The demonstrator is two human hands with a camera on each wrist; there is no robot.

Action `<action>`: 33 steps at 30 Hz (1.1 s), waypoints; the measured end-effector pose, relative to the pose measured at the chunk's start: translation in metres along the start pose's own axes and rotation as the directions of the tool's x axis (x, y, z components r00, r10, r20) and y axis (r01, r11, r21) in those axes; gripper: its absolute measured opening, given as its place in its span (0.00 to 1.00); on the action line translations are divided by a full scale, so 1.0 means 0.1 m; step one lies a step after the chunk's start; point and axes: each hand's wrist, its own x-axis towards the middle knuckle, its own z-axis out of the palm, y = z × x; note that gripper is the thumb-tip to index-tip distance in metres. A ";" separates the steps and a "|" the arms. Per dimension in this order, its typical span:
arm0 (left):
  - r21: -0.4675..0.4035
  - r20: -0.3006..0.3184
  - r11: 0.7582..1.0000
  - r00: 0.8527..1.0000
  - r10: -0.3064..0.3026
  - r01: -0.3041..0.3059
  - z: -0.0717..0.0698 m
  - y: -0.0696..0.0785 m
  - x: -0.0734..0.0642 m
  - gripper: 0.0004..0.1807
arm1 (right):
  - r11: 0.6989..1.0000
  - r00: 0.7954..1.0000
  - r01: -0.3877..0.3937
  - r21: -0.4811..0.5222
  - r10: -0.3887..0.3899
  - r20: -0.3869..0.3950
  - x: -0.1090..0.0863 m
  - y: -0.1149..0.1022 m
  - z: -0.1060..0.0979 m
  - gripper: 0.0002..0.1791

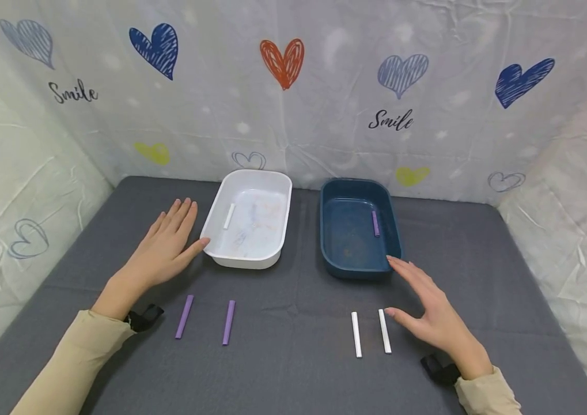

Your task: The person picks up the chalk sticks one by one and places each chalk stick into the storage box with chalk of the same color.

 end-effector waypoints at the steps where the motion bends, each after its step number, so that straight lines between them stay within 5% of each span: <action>1: 0.000 0.003 1.000 1.000 0.002 -0.002 0.01 0.01 0.00 0.46 | 1.000 1.000 0.013 0.017 -0.013 -0.015 0.00 -0.03 0.02 0.43; 13: -0.022 0.041 0.999 0.998 0.045 -0.044 0.08 0.13 -0.01 0.46 | 0.967 0.997 0.061 0.247 -0.046 -0.067 0.04 -0.31 0.12 0.39; 21: -0.031 0.075 0.997 0.994 0.073 -0.071 0.16 0.15 0.02 0.46 | 0.911 0.991 -0.119 0.395 0.084 0.105 -0.10 -0.15 0.19 0.44; 26: -0.034 0.066 0.996 0.994 0.084 -0.082 0.19 0.17 0.03 0.46 | 0.916 0.954 -0.232 0.328 0.149 0.258 -0.26 0.02 0.24 0.51; 33: -0.037 0.049 0.995 0.995 0.090 -0.088 0.21 0.19 0.02 0.46 | 0.947 0.911 -0.265 0.181 0.184 0.369 -0.34 0.07 0.26 0.58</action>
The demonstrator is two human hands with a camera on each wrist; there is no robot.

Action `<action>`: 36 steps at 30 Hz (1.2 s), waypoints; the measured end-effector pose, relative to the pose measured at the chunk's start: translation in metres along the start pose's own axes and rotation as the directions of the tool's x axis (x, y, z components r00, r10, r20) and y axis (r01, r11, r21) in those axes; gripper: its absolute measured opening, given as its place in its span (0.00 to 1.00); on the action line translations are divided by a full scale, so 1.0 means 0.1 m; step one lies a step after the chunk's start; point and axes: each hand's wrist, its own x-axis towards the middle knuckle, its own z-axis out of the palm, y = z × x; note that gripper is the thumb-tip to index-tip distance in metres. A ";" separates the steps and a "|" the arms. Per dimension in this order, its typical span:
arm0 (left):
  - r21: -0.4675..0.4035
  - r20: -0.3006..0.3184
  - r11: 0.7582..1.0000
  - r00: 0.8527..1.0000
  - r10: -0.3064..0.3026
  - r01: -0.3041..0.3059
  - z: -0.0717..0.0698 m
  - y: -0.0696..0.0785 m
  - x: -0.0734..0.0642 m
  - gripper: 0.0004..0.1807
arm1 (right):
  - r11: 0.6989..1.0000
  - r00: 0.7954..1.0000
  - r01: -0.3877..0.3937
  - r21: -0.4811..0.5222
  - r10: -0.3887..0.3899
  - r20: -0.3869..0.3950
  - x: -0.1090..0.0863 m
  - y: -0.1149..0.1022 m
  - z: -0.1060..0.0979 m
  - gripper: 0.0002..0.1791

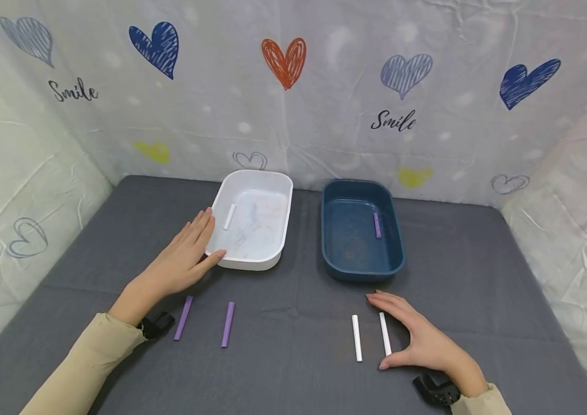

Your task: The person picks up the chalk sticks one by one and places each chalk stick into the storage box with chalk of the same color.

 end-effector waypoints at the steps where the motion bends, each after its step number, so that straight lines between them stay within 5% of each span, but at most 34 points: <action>1: -0.001 0.000 1.000 1.000 0.000 0.000 0.00 0.00 0.00 0.46 | 1.000 1.000 -0.018 -0.014 0.018 0.006 0.00 -0.01 0.00 0.58; 19: -0.026 -0.014 1.000 1.000 -0.009 0.009 0.02 0.02 0.00 0.45 | 0.993 0.992 -0.111 -0.040 0.113 0.050 -0.02 -0.05 -0.11 0.54; 36: -0.022 -0.005 1.000 1.000 -0.015 0.015 0.01 0.04 0.00 0.45 | 0.994 0.994 -0.101 0.032 0.102 -0.032 -0.04 -0.01 -0.12 0.46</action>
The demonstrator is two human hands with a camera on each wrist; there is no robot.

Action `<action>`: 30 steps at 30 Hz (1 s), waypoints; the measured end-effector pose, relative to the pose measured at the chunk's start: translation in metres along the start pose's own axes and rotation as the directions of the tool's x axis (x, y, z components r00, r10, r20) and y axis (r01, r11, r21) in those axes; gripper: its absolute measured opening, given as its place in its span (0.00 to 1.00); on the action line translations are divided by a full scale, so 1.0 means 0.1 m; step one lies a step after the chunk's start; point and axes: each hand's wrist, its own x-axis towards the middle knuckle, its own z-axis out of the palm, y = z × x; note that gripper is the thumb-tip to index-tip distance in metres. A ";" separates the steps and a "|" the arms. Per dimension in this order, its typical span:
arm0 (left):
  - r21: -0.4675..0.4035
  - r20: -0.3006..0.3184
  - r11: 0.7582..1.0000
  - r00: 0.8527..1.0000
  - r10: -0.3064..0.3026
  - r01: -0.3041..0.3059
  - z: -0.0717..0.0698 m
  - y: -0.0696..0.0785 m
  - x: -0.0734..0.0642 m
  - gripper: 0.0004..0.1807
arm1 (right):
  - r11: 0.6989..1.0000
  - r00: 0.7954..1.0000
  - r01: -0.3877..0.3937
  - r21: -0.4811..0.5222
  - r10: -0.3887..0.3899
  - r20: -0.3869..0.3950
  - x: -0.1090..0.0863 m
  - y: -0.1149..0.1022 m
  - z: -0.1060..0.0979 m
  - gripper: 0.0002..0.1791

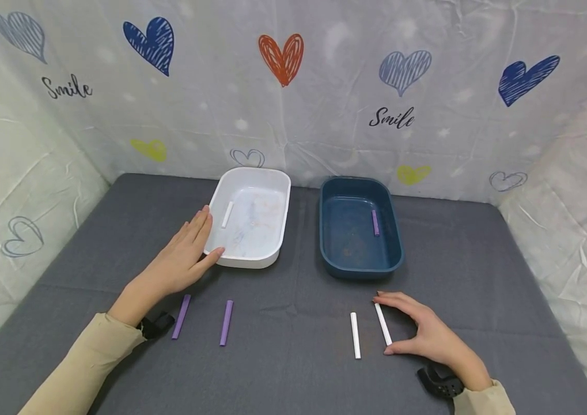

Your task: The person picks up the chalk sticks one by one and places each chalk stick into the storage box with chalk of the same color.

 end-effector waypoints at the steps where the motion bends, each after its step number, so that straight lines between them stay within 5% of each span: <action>1: -0.006 0.002 1.000 1.000 -0.001 0.001 0.00 0.00 0.00 0.45 | 1.000 1.000 -0.001 -0.004 0.001 -0.003 0.00 0.00 0.00 0.46; 30: 0.002 -0.010 1.000 1.000 0.001 -0.001 0.03 -0.02 0.01 0.46 | 0.991 1.000 0.013 -0.132 -0.010 0.029 0.17 -0.26 -0.13 0.46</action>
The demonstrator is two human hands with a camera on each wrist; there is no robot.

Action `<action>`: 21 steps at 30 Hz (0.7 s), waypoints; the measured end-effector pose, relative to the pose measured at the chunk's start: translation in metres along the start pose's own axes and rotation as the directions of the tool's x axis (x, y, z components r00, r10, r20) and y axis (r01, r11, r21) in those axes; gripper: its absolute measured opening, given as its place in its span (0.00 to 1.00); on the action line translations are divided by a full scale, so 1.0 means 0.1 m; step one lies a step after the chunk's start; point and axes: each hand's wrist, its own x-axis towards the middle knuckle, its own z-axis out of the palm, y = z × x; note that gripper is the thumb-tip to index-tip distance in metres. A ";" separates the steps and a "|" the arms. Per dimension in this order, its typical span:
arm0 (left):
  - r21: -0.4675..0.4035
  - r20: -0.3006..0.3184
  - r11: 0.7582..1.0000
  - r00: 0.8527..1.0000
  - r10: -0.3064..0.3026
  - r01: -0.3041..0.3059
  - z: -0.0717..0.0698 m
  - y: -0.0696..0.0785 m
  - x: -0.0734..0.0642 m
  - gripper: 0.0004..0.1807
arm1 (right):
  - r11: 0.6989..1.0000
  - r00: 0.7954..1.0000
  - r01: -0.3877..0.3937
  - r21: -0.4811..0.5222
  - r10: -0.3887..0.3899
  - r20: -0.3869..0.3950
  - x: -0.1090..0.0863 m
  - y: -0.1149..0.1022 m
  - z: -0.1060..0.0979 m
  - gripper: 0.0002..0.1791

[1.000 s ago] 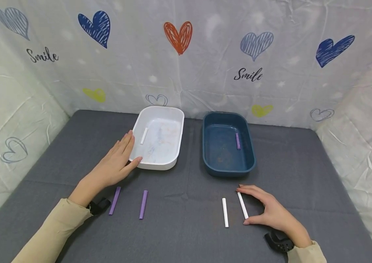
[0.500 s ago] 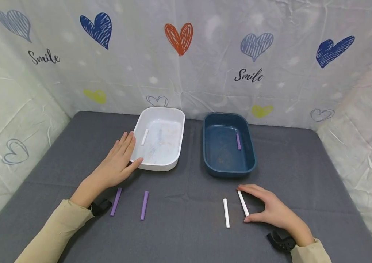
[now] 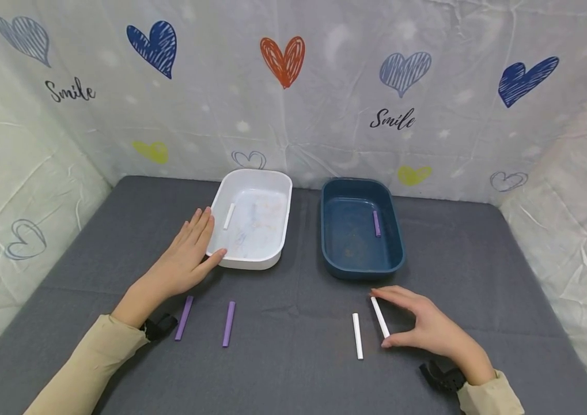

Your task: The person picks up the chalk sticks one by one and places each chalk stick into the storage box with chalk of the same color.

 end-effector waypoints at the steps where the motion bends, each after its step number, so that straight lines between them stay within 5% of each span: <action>1: -0.001 0.001 1.000 1.000 0.000 0.000 0.00 0.00 0.00 0.46 | 1.000 1.000 0.011 0.003 -0.011 0.001 0.00 -0.01 -0.01 0.46; 21: -0.016 0.002 1.000 1.000 -0.004 0.004 0.01 0.00 -0.01 0.46 | 0.988 0.990 0.140 0.061 -0.141 0.010 0.23 -0.27 -0.25 0.47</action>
